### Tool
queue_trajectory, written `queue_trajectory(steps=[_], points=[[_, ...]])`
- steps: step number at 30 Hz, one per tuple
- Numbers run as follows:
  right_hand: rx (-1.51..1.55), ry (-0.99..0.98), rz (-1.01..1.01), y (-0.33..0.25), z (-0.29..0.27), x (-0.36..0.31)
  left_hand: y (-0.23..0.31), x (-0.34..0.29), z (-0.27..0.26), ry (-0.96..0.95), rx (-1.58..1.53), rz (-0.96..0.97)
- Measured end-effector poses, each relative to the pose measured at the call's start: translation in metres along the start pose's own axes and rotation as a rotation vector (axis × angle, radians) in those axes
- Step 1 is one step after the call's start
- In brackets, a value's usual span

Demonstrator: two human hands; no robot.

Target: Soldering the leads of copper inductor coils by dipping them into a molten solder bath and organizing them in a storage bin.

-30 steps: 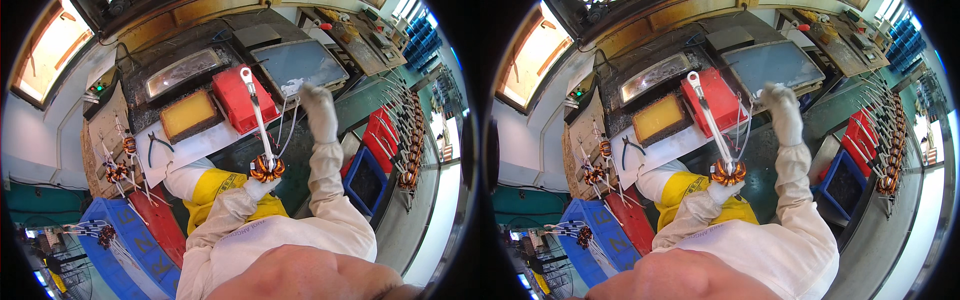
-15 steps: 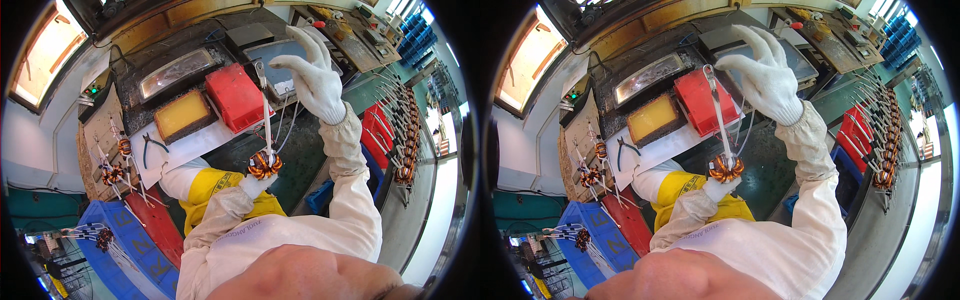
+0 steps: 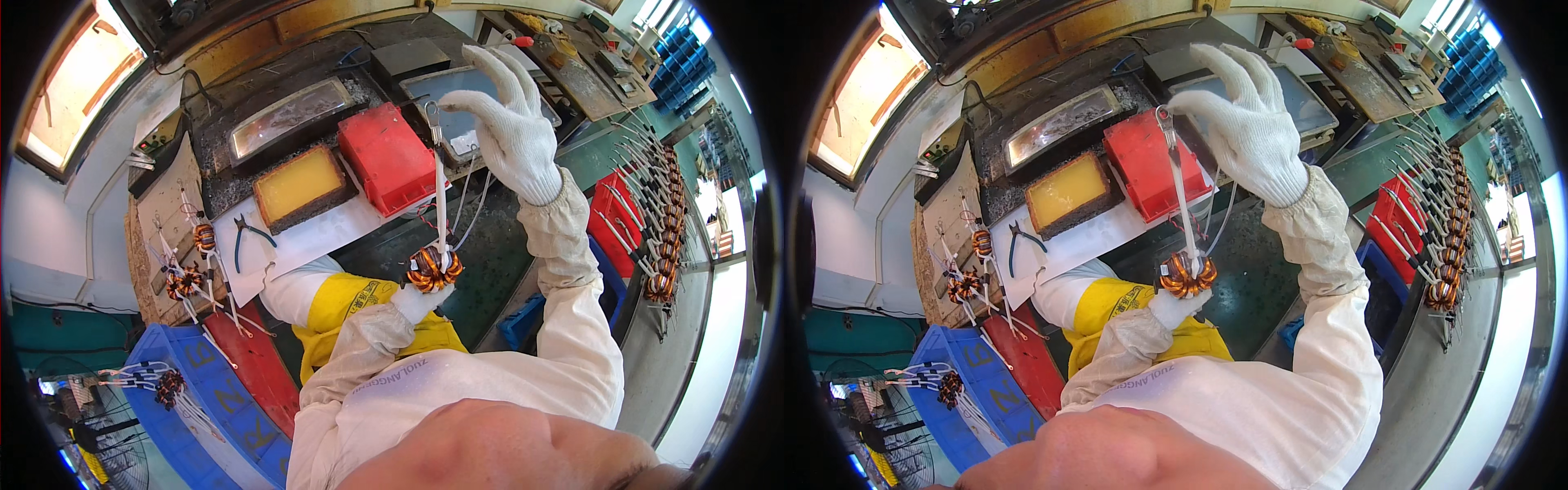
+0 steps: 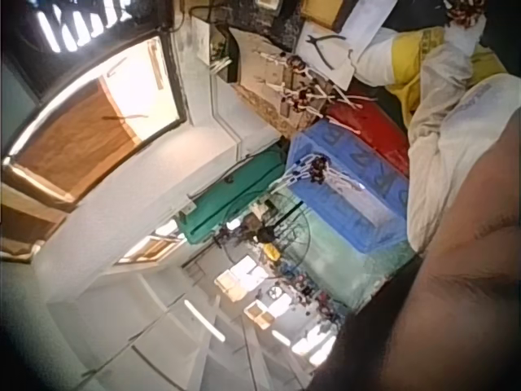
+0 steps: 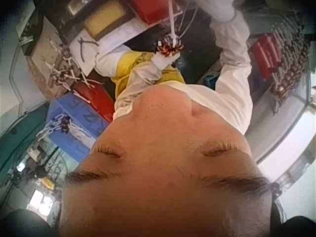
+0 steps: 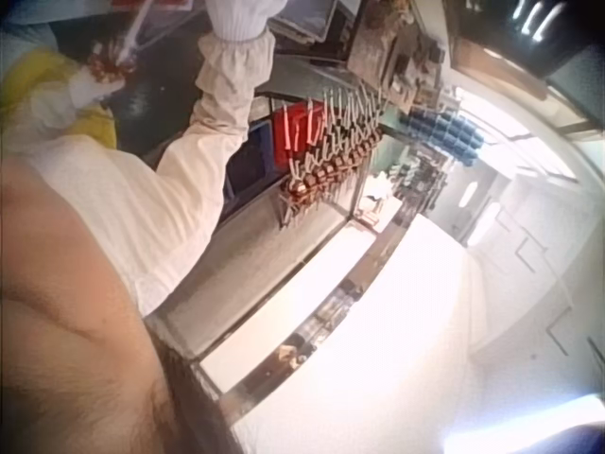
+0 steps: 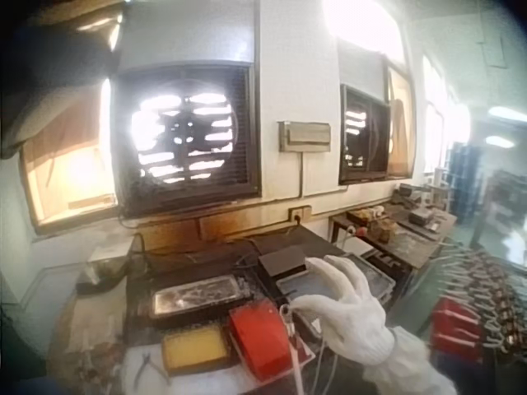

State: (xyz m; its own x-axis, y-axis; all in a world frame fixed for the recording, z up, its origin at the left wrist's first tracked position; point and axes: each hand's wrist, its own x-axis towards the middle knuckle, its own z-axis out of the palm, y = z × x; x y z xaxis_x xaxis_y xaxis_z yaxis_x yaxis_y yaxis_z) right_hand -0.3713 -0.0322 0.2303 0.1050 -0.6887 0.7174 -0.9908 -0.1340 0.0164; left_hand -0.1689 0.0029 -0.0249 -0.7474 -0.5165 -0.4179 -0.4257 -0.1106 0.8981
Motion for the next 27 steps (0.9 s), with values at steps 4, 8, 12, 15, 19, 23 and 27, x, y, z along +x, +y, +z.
queue_trajectory(steps=[4,8,12,15,19,23,27], points=[[-0.022,-0.03,-0.03,0.003,0.0,-0.001,0.007,-0.004,-0.001,-0.015,-0.046,0.01],[-0.016,-0.051,-0.013,0.002,-0.002,-0.001,0.013,-0.007,-0.002,-0.002,-0.101,0.021],[-0.014,-0.01,0.005,-0.001,0.001,0.002,0.018,-0.01,-0.003,-0.003,-0.019,-0.019],[0.003,-0.017,-0.029,-0.002,0.001,0.003,0.016,-0.009,-0.003,0.004,-0.034,0.045],[0.041,0.014,0.055,0.004,-0.005,-0.002,0.022,-0.012,-0.001,0.024,-0.264,0.06],[0.714,0.026,0.468,0.025,-0.001,-0.019,-0.001,0.0,0.0,0.006,-0.129,0.037],[1.469,0.101,0.59,0.046,0.012,-0.035,0.006,-0.004,-0.004,0.018,-0.187,0.056]])
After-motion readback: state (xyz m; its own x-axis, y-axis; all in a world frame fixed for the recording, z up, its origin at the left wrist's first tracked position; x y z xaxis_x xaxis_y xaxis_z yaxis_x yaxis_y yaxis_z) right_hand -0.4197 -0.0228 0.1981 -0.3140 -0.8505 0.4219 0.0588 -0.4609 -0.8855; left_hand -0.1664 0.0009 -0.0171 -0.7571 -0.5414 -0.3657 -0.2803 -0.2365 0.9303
